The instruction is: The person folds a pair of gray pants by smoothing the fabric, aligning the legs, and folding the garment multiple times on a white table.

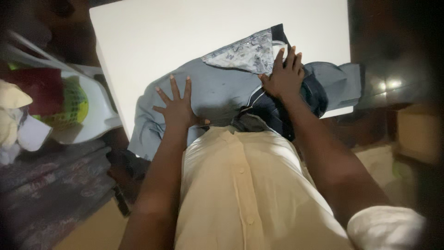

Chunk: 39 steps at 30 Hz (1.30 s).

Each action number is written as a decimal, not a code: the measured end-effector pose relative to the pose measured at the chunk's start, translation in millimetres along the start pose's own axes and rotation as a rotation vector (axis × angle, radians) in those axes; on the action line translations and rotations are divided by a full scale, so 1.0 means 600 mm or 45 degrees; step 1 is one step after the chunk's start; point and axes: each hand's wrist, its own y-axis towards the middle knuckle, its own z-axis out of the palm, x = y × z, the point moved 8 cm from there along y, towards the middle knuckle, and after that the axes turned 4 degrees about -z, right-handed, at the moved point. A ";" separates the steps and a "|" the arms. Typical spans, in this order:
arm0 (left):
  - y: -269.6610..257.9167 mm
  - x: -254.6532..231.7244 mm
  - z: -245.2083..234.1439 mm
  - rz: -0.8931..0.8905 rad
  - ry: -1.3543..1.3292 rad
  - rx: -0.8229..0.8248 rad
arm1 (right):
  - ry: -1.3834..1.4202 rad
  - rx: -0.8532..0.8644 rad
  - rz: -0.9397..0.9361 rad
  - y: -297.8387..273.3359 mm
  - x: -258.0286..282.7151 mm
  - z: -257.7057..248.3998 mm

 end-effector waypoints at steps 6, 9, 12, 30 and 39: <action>0.006 -0.001 0.003 -0.029 0.038 0.028 | 0.013 -0.278 -0.141 -0.050 0.080 -0.073; 0.004 0.000 0.013 -0.030 0.059 0.105 | 0.124 0.030 -0.236 -0.061 0.174 -0.044; 0.002 -0.001 0.002 -0.003 0.007 0.015 | 0.250 -0.019 -0.800 -0.101 0.257 -0.051; 0.028 0.021 0.038 -0.020 -0.068 -0.009 | 0.242 -0.242 -0.426 -0.020 0.154 -0.068; 0.010 0.023 0.030 0.077 -0.083 -0.185 | -0.310 0.381 -0.494 -0.096 0.180 0.039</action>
